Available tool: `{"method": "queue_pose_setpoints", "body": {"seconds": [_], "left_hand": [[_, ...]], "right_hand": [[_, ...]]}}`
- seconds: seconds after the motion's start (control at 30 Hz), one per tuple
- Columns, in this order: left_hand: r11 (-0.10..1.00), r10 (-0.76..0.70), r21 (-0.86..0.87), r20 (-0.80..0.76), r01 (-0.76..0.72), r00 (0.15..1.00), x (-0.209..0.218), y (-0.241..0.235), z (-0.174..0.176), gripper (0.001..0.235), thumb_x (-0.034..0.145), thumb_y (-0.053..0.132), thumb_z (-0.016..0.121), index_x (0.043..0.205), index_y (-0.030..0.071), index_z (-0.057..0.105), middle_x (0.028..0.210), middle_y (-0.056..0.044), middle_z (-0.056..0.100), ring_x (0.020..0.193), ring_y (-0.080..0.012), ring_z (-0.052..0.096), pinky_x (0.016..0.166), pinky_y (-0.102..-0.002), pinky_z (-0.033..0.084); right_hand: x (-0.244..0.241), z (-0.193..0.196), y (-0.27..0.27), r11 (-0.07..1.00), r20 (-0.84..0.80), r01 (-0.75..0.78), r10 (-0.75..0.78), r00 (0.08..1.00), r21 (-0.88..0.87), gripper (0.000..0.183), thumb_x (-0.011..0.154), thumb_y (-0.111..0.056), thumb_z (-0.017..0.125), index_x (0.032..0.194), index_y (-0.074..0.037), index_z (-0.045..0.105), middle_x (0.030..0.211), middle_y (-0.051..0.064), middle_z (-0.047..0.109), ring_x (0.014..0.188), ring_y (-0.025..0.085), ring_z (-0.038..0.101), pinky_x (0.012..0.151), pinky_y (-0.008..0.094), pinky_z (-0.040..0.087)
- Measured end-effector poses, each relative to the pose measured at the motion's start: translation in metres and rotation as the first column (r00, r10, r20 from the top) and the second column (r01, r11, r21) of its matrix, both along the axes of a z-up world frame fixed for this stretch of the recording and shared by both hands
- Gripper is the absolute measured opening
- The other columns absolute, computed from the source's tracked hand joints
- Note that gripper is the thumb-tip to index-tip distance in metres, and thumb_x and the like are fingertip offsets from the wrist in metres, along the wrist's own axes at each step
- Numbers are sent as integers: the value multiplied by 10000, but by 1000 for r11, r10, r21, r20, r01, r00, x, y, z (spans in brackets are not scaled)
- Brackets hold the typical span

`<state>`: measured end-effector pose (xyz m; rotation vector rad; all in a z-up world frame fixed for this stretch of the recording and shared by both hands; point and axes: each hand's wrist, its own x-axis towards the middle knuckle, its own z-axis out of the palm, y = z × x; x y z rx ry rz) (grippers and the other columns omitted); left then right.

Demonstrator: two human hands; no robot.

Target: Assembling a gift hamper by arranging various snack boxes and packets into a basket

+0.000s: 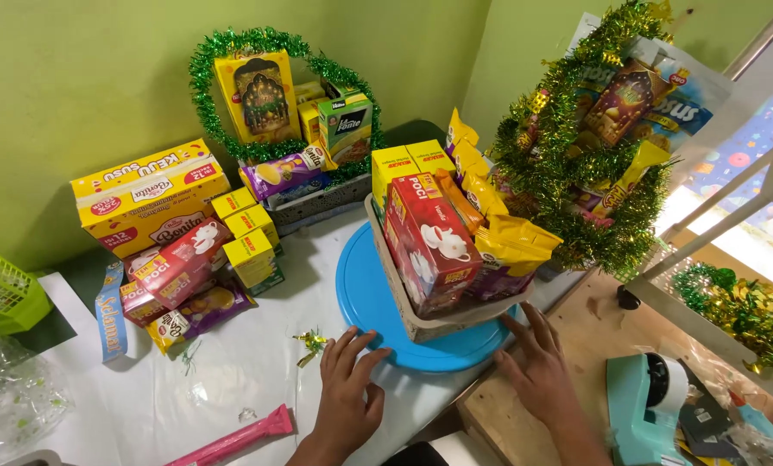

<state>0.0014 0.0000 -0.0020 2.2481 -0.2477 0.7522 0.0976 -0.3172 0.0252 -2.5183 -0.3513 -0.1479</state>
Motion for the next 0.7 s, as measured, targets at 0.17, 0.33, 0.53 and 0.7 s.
{"method": "queue_pose_setpoints", "body": {"seconds": [0.17,0.33,0.53,0.7], "left_hand": [[1000,3,-9,-29,-3,1000,0,1,2,546,756,-13,542,1257,152,679,1449,-88,581,1470,-366,397,1193,-638,228],[999,29,-14,-58,-30,998,-1,4,4,545,760,3,558,1269,161,677,1476,-105,549,1487,-380,366,1190,-650,224],[998,56,-2,-12,-56,998,2,7,1,590,711,-7,559,1257,180,681,1456,-108,567,1464,-377,405,1181,-620,269],[998,55,-14,-19,-55,998,2,7,3,559,720,-8,577,1242,156,688,1467,-124,560,1469,-383,399,1187,-615,269]], "right_hand": [[-14,-6,6,988,221,-145,152,963,-50,535,899,-569,562,1302,-251,709,1521,29,540,1550,300,310,1211,557,243],[-31,21,27,899,394,-417,336,855,137,403,926,-442,584,1147,-164,775,1245,36,766,1410,333,528,1200,577,317],[-22,-2,16,985,344,-163,138,929,46,487,888,-441,614,1275,-161,713,1476,85,602,1427,326,490,1131,555,407],[-19,-16,12,986,265,1,43,963,-166,682,831,-520,660,1472,-318,545,1681,-26,357,1610,243,203,1269,529,60]]}}
